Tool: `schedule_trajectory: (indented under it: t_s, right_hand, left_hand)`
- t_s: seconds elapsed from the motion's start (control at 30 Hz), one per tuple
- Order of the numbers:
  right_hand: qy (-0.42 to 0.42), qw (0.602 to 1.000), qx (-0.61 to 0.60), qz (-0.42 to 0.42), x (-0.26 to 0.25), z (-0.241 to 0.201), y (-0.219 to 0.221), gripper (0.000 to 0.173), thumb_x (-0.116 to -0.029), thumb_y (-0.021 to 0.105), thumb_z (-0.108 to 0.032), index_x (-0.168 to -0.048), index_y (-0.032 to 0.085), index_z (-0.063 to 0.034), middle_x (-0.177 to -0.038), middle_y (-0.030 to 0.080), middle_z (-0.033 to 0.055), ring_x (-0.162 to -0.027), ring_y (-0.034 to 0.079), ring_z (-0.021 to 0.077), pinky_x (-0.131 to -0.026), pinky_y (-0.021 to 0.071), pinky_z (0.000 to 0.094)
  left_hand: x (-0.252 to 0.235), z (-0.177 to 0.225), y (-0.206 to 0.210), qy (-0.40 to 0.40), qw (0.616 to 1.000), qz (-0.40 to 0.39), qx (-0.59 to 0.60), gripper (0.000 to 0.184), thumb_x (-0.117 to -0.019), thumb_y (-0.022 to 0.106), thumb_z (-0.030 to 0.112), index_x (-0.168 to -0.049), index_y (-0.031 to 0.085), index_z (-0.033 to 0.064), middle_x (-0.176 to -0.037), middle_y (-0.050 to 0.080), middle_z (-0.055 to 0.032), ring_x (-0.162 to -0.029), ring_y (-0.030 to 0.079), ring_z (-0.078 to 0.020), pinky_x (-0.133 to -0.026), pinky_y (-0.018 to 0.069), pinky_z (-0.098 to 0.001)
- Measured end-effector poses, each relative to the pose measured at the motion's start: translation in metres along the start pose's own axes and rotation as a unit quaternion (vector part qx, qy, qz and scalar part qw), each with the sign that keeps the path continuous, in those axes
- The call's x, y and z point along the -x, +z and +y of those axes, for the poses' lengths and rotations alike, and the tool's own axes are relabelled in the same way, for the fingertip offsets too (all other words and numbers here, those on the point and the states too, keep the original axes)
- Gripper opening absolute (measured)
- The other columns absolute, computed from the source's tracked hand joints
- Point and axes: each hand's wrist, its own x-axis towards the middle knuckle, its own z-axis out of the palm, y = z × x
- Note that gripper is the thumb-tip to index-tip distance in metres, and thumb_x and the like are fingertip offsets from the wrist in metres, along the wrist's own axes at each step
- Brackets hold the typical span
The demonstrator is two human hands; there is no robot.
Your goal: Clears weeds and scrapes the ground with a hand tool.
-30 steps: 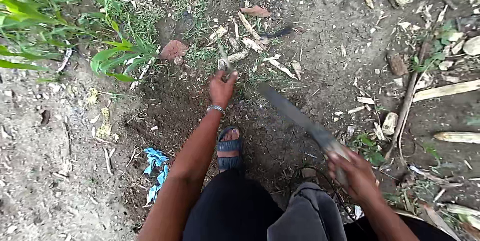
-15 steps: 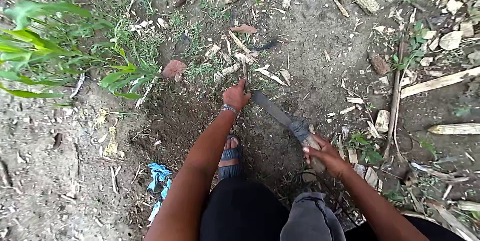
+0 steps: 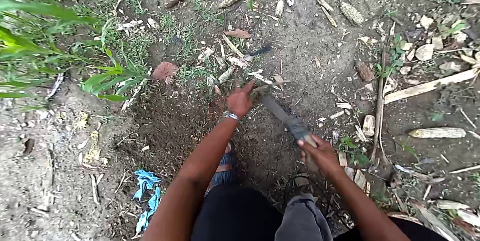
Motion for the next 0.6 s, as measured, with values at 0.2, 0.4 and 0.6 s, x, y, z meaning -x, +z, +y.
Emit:
schedule_trajectory:
  t_s: [0.2, 0.4, 0.6]
  right_hand:
    - [-0.122, 0.962, 0.244, 0.014, 0.049, -0.002, -0.018, 0.069, -0.0862, 0.077, -0.028, -0.147, 0.054, -0.0043, -0.119, 0.072, 0.013, -0.083, 0.073, 0.016, -0.074, 0.0618, 0.037]
    - [0.0, 0.999, -0.038, 0.032, 0.132, 0.007, -0.058, 0.042, -0.092, 0.065, -0.01, -0.134, 0.059, -0.0034, -0.072, 0.07, 0.0037, -0.054, 0.065, 0.0157, -0.05, 0.059, 0.0327]
    - [0.016, 0.999, -0.036, 0.021, 0.015, -0.019, 0.015, 0.04, -0.0958, 0.064, -0.02, -0.13, 0.057, -0.0004, -0.071, 0.064, 0.0068, -0.052, 0.062, 0.0181, -0.05, 0.0581, 0.035]
  left_hand:
    - [-0.006, -0.016, 0.023, -0.008, 0.996, 0.057, -0.069, 0.062, -0.1032, 0.045, 0.066, -0.151, 0.052, 0.0265, -0.147, 0.048, -0.0348, -0.093, 0.07, -0.0494, -0.074, 0.0577, -0.0653]
    - [-0.002, -0.063, 0.011, -0.063, 0.994, 0.079, 0.041, 0.044, -0.1004, 0.065, 0.027, -0.138, 0.058, 0.0041, -0.119, 0.069, -0.0313, -0.105, 0.068, -0.0538, -0.085, 0.0526, -0.0726]
    - [-0.032, -0.017, -0.021, -0.035, 0.997, 0.05, 0.036, 0.046, -0.1048, 0.052, 0.024, -0.15, 0.056, 0.0185, -0.147, 0.057, -0.0236, -0.118, 0.065, -0.0478, -0.095, 0.0506, -0.0701]
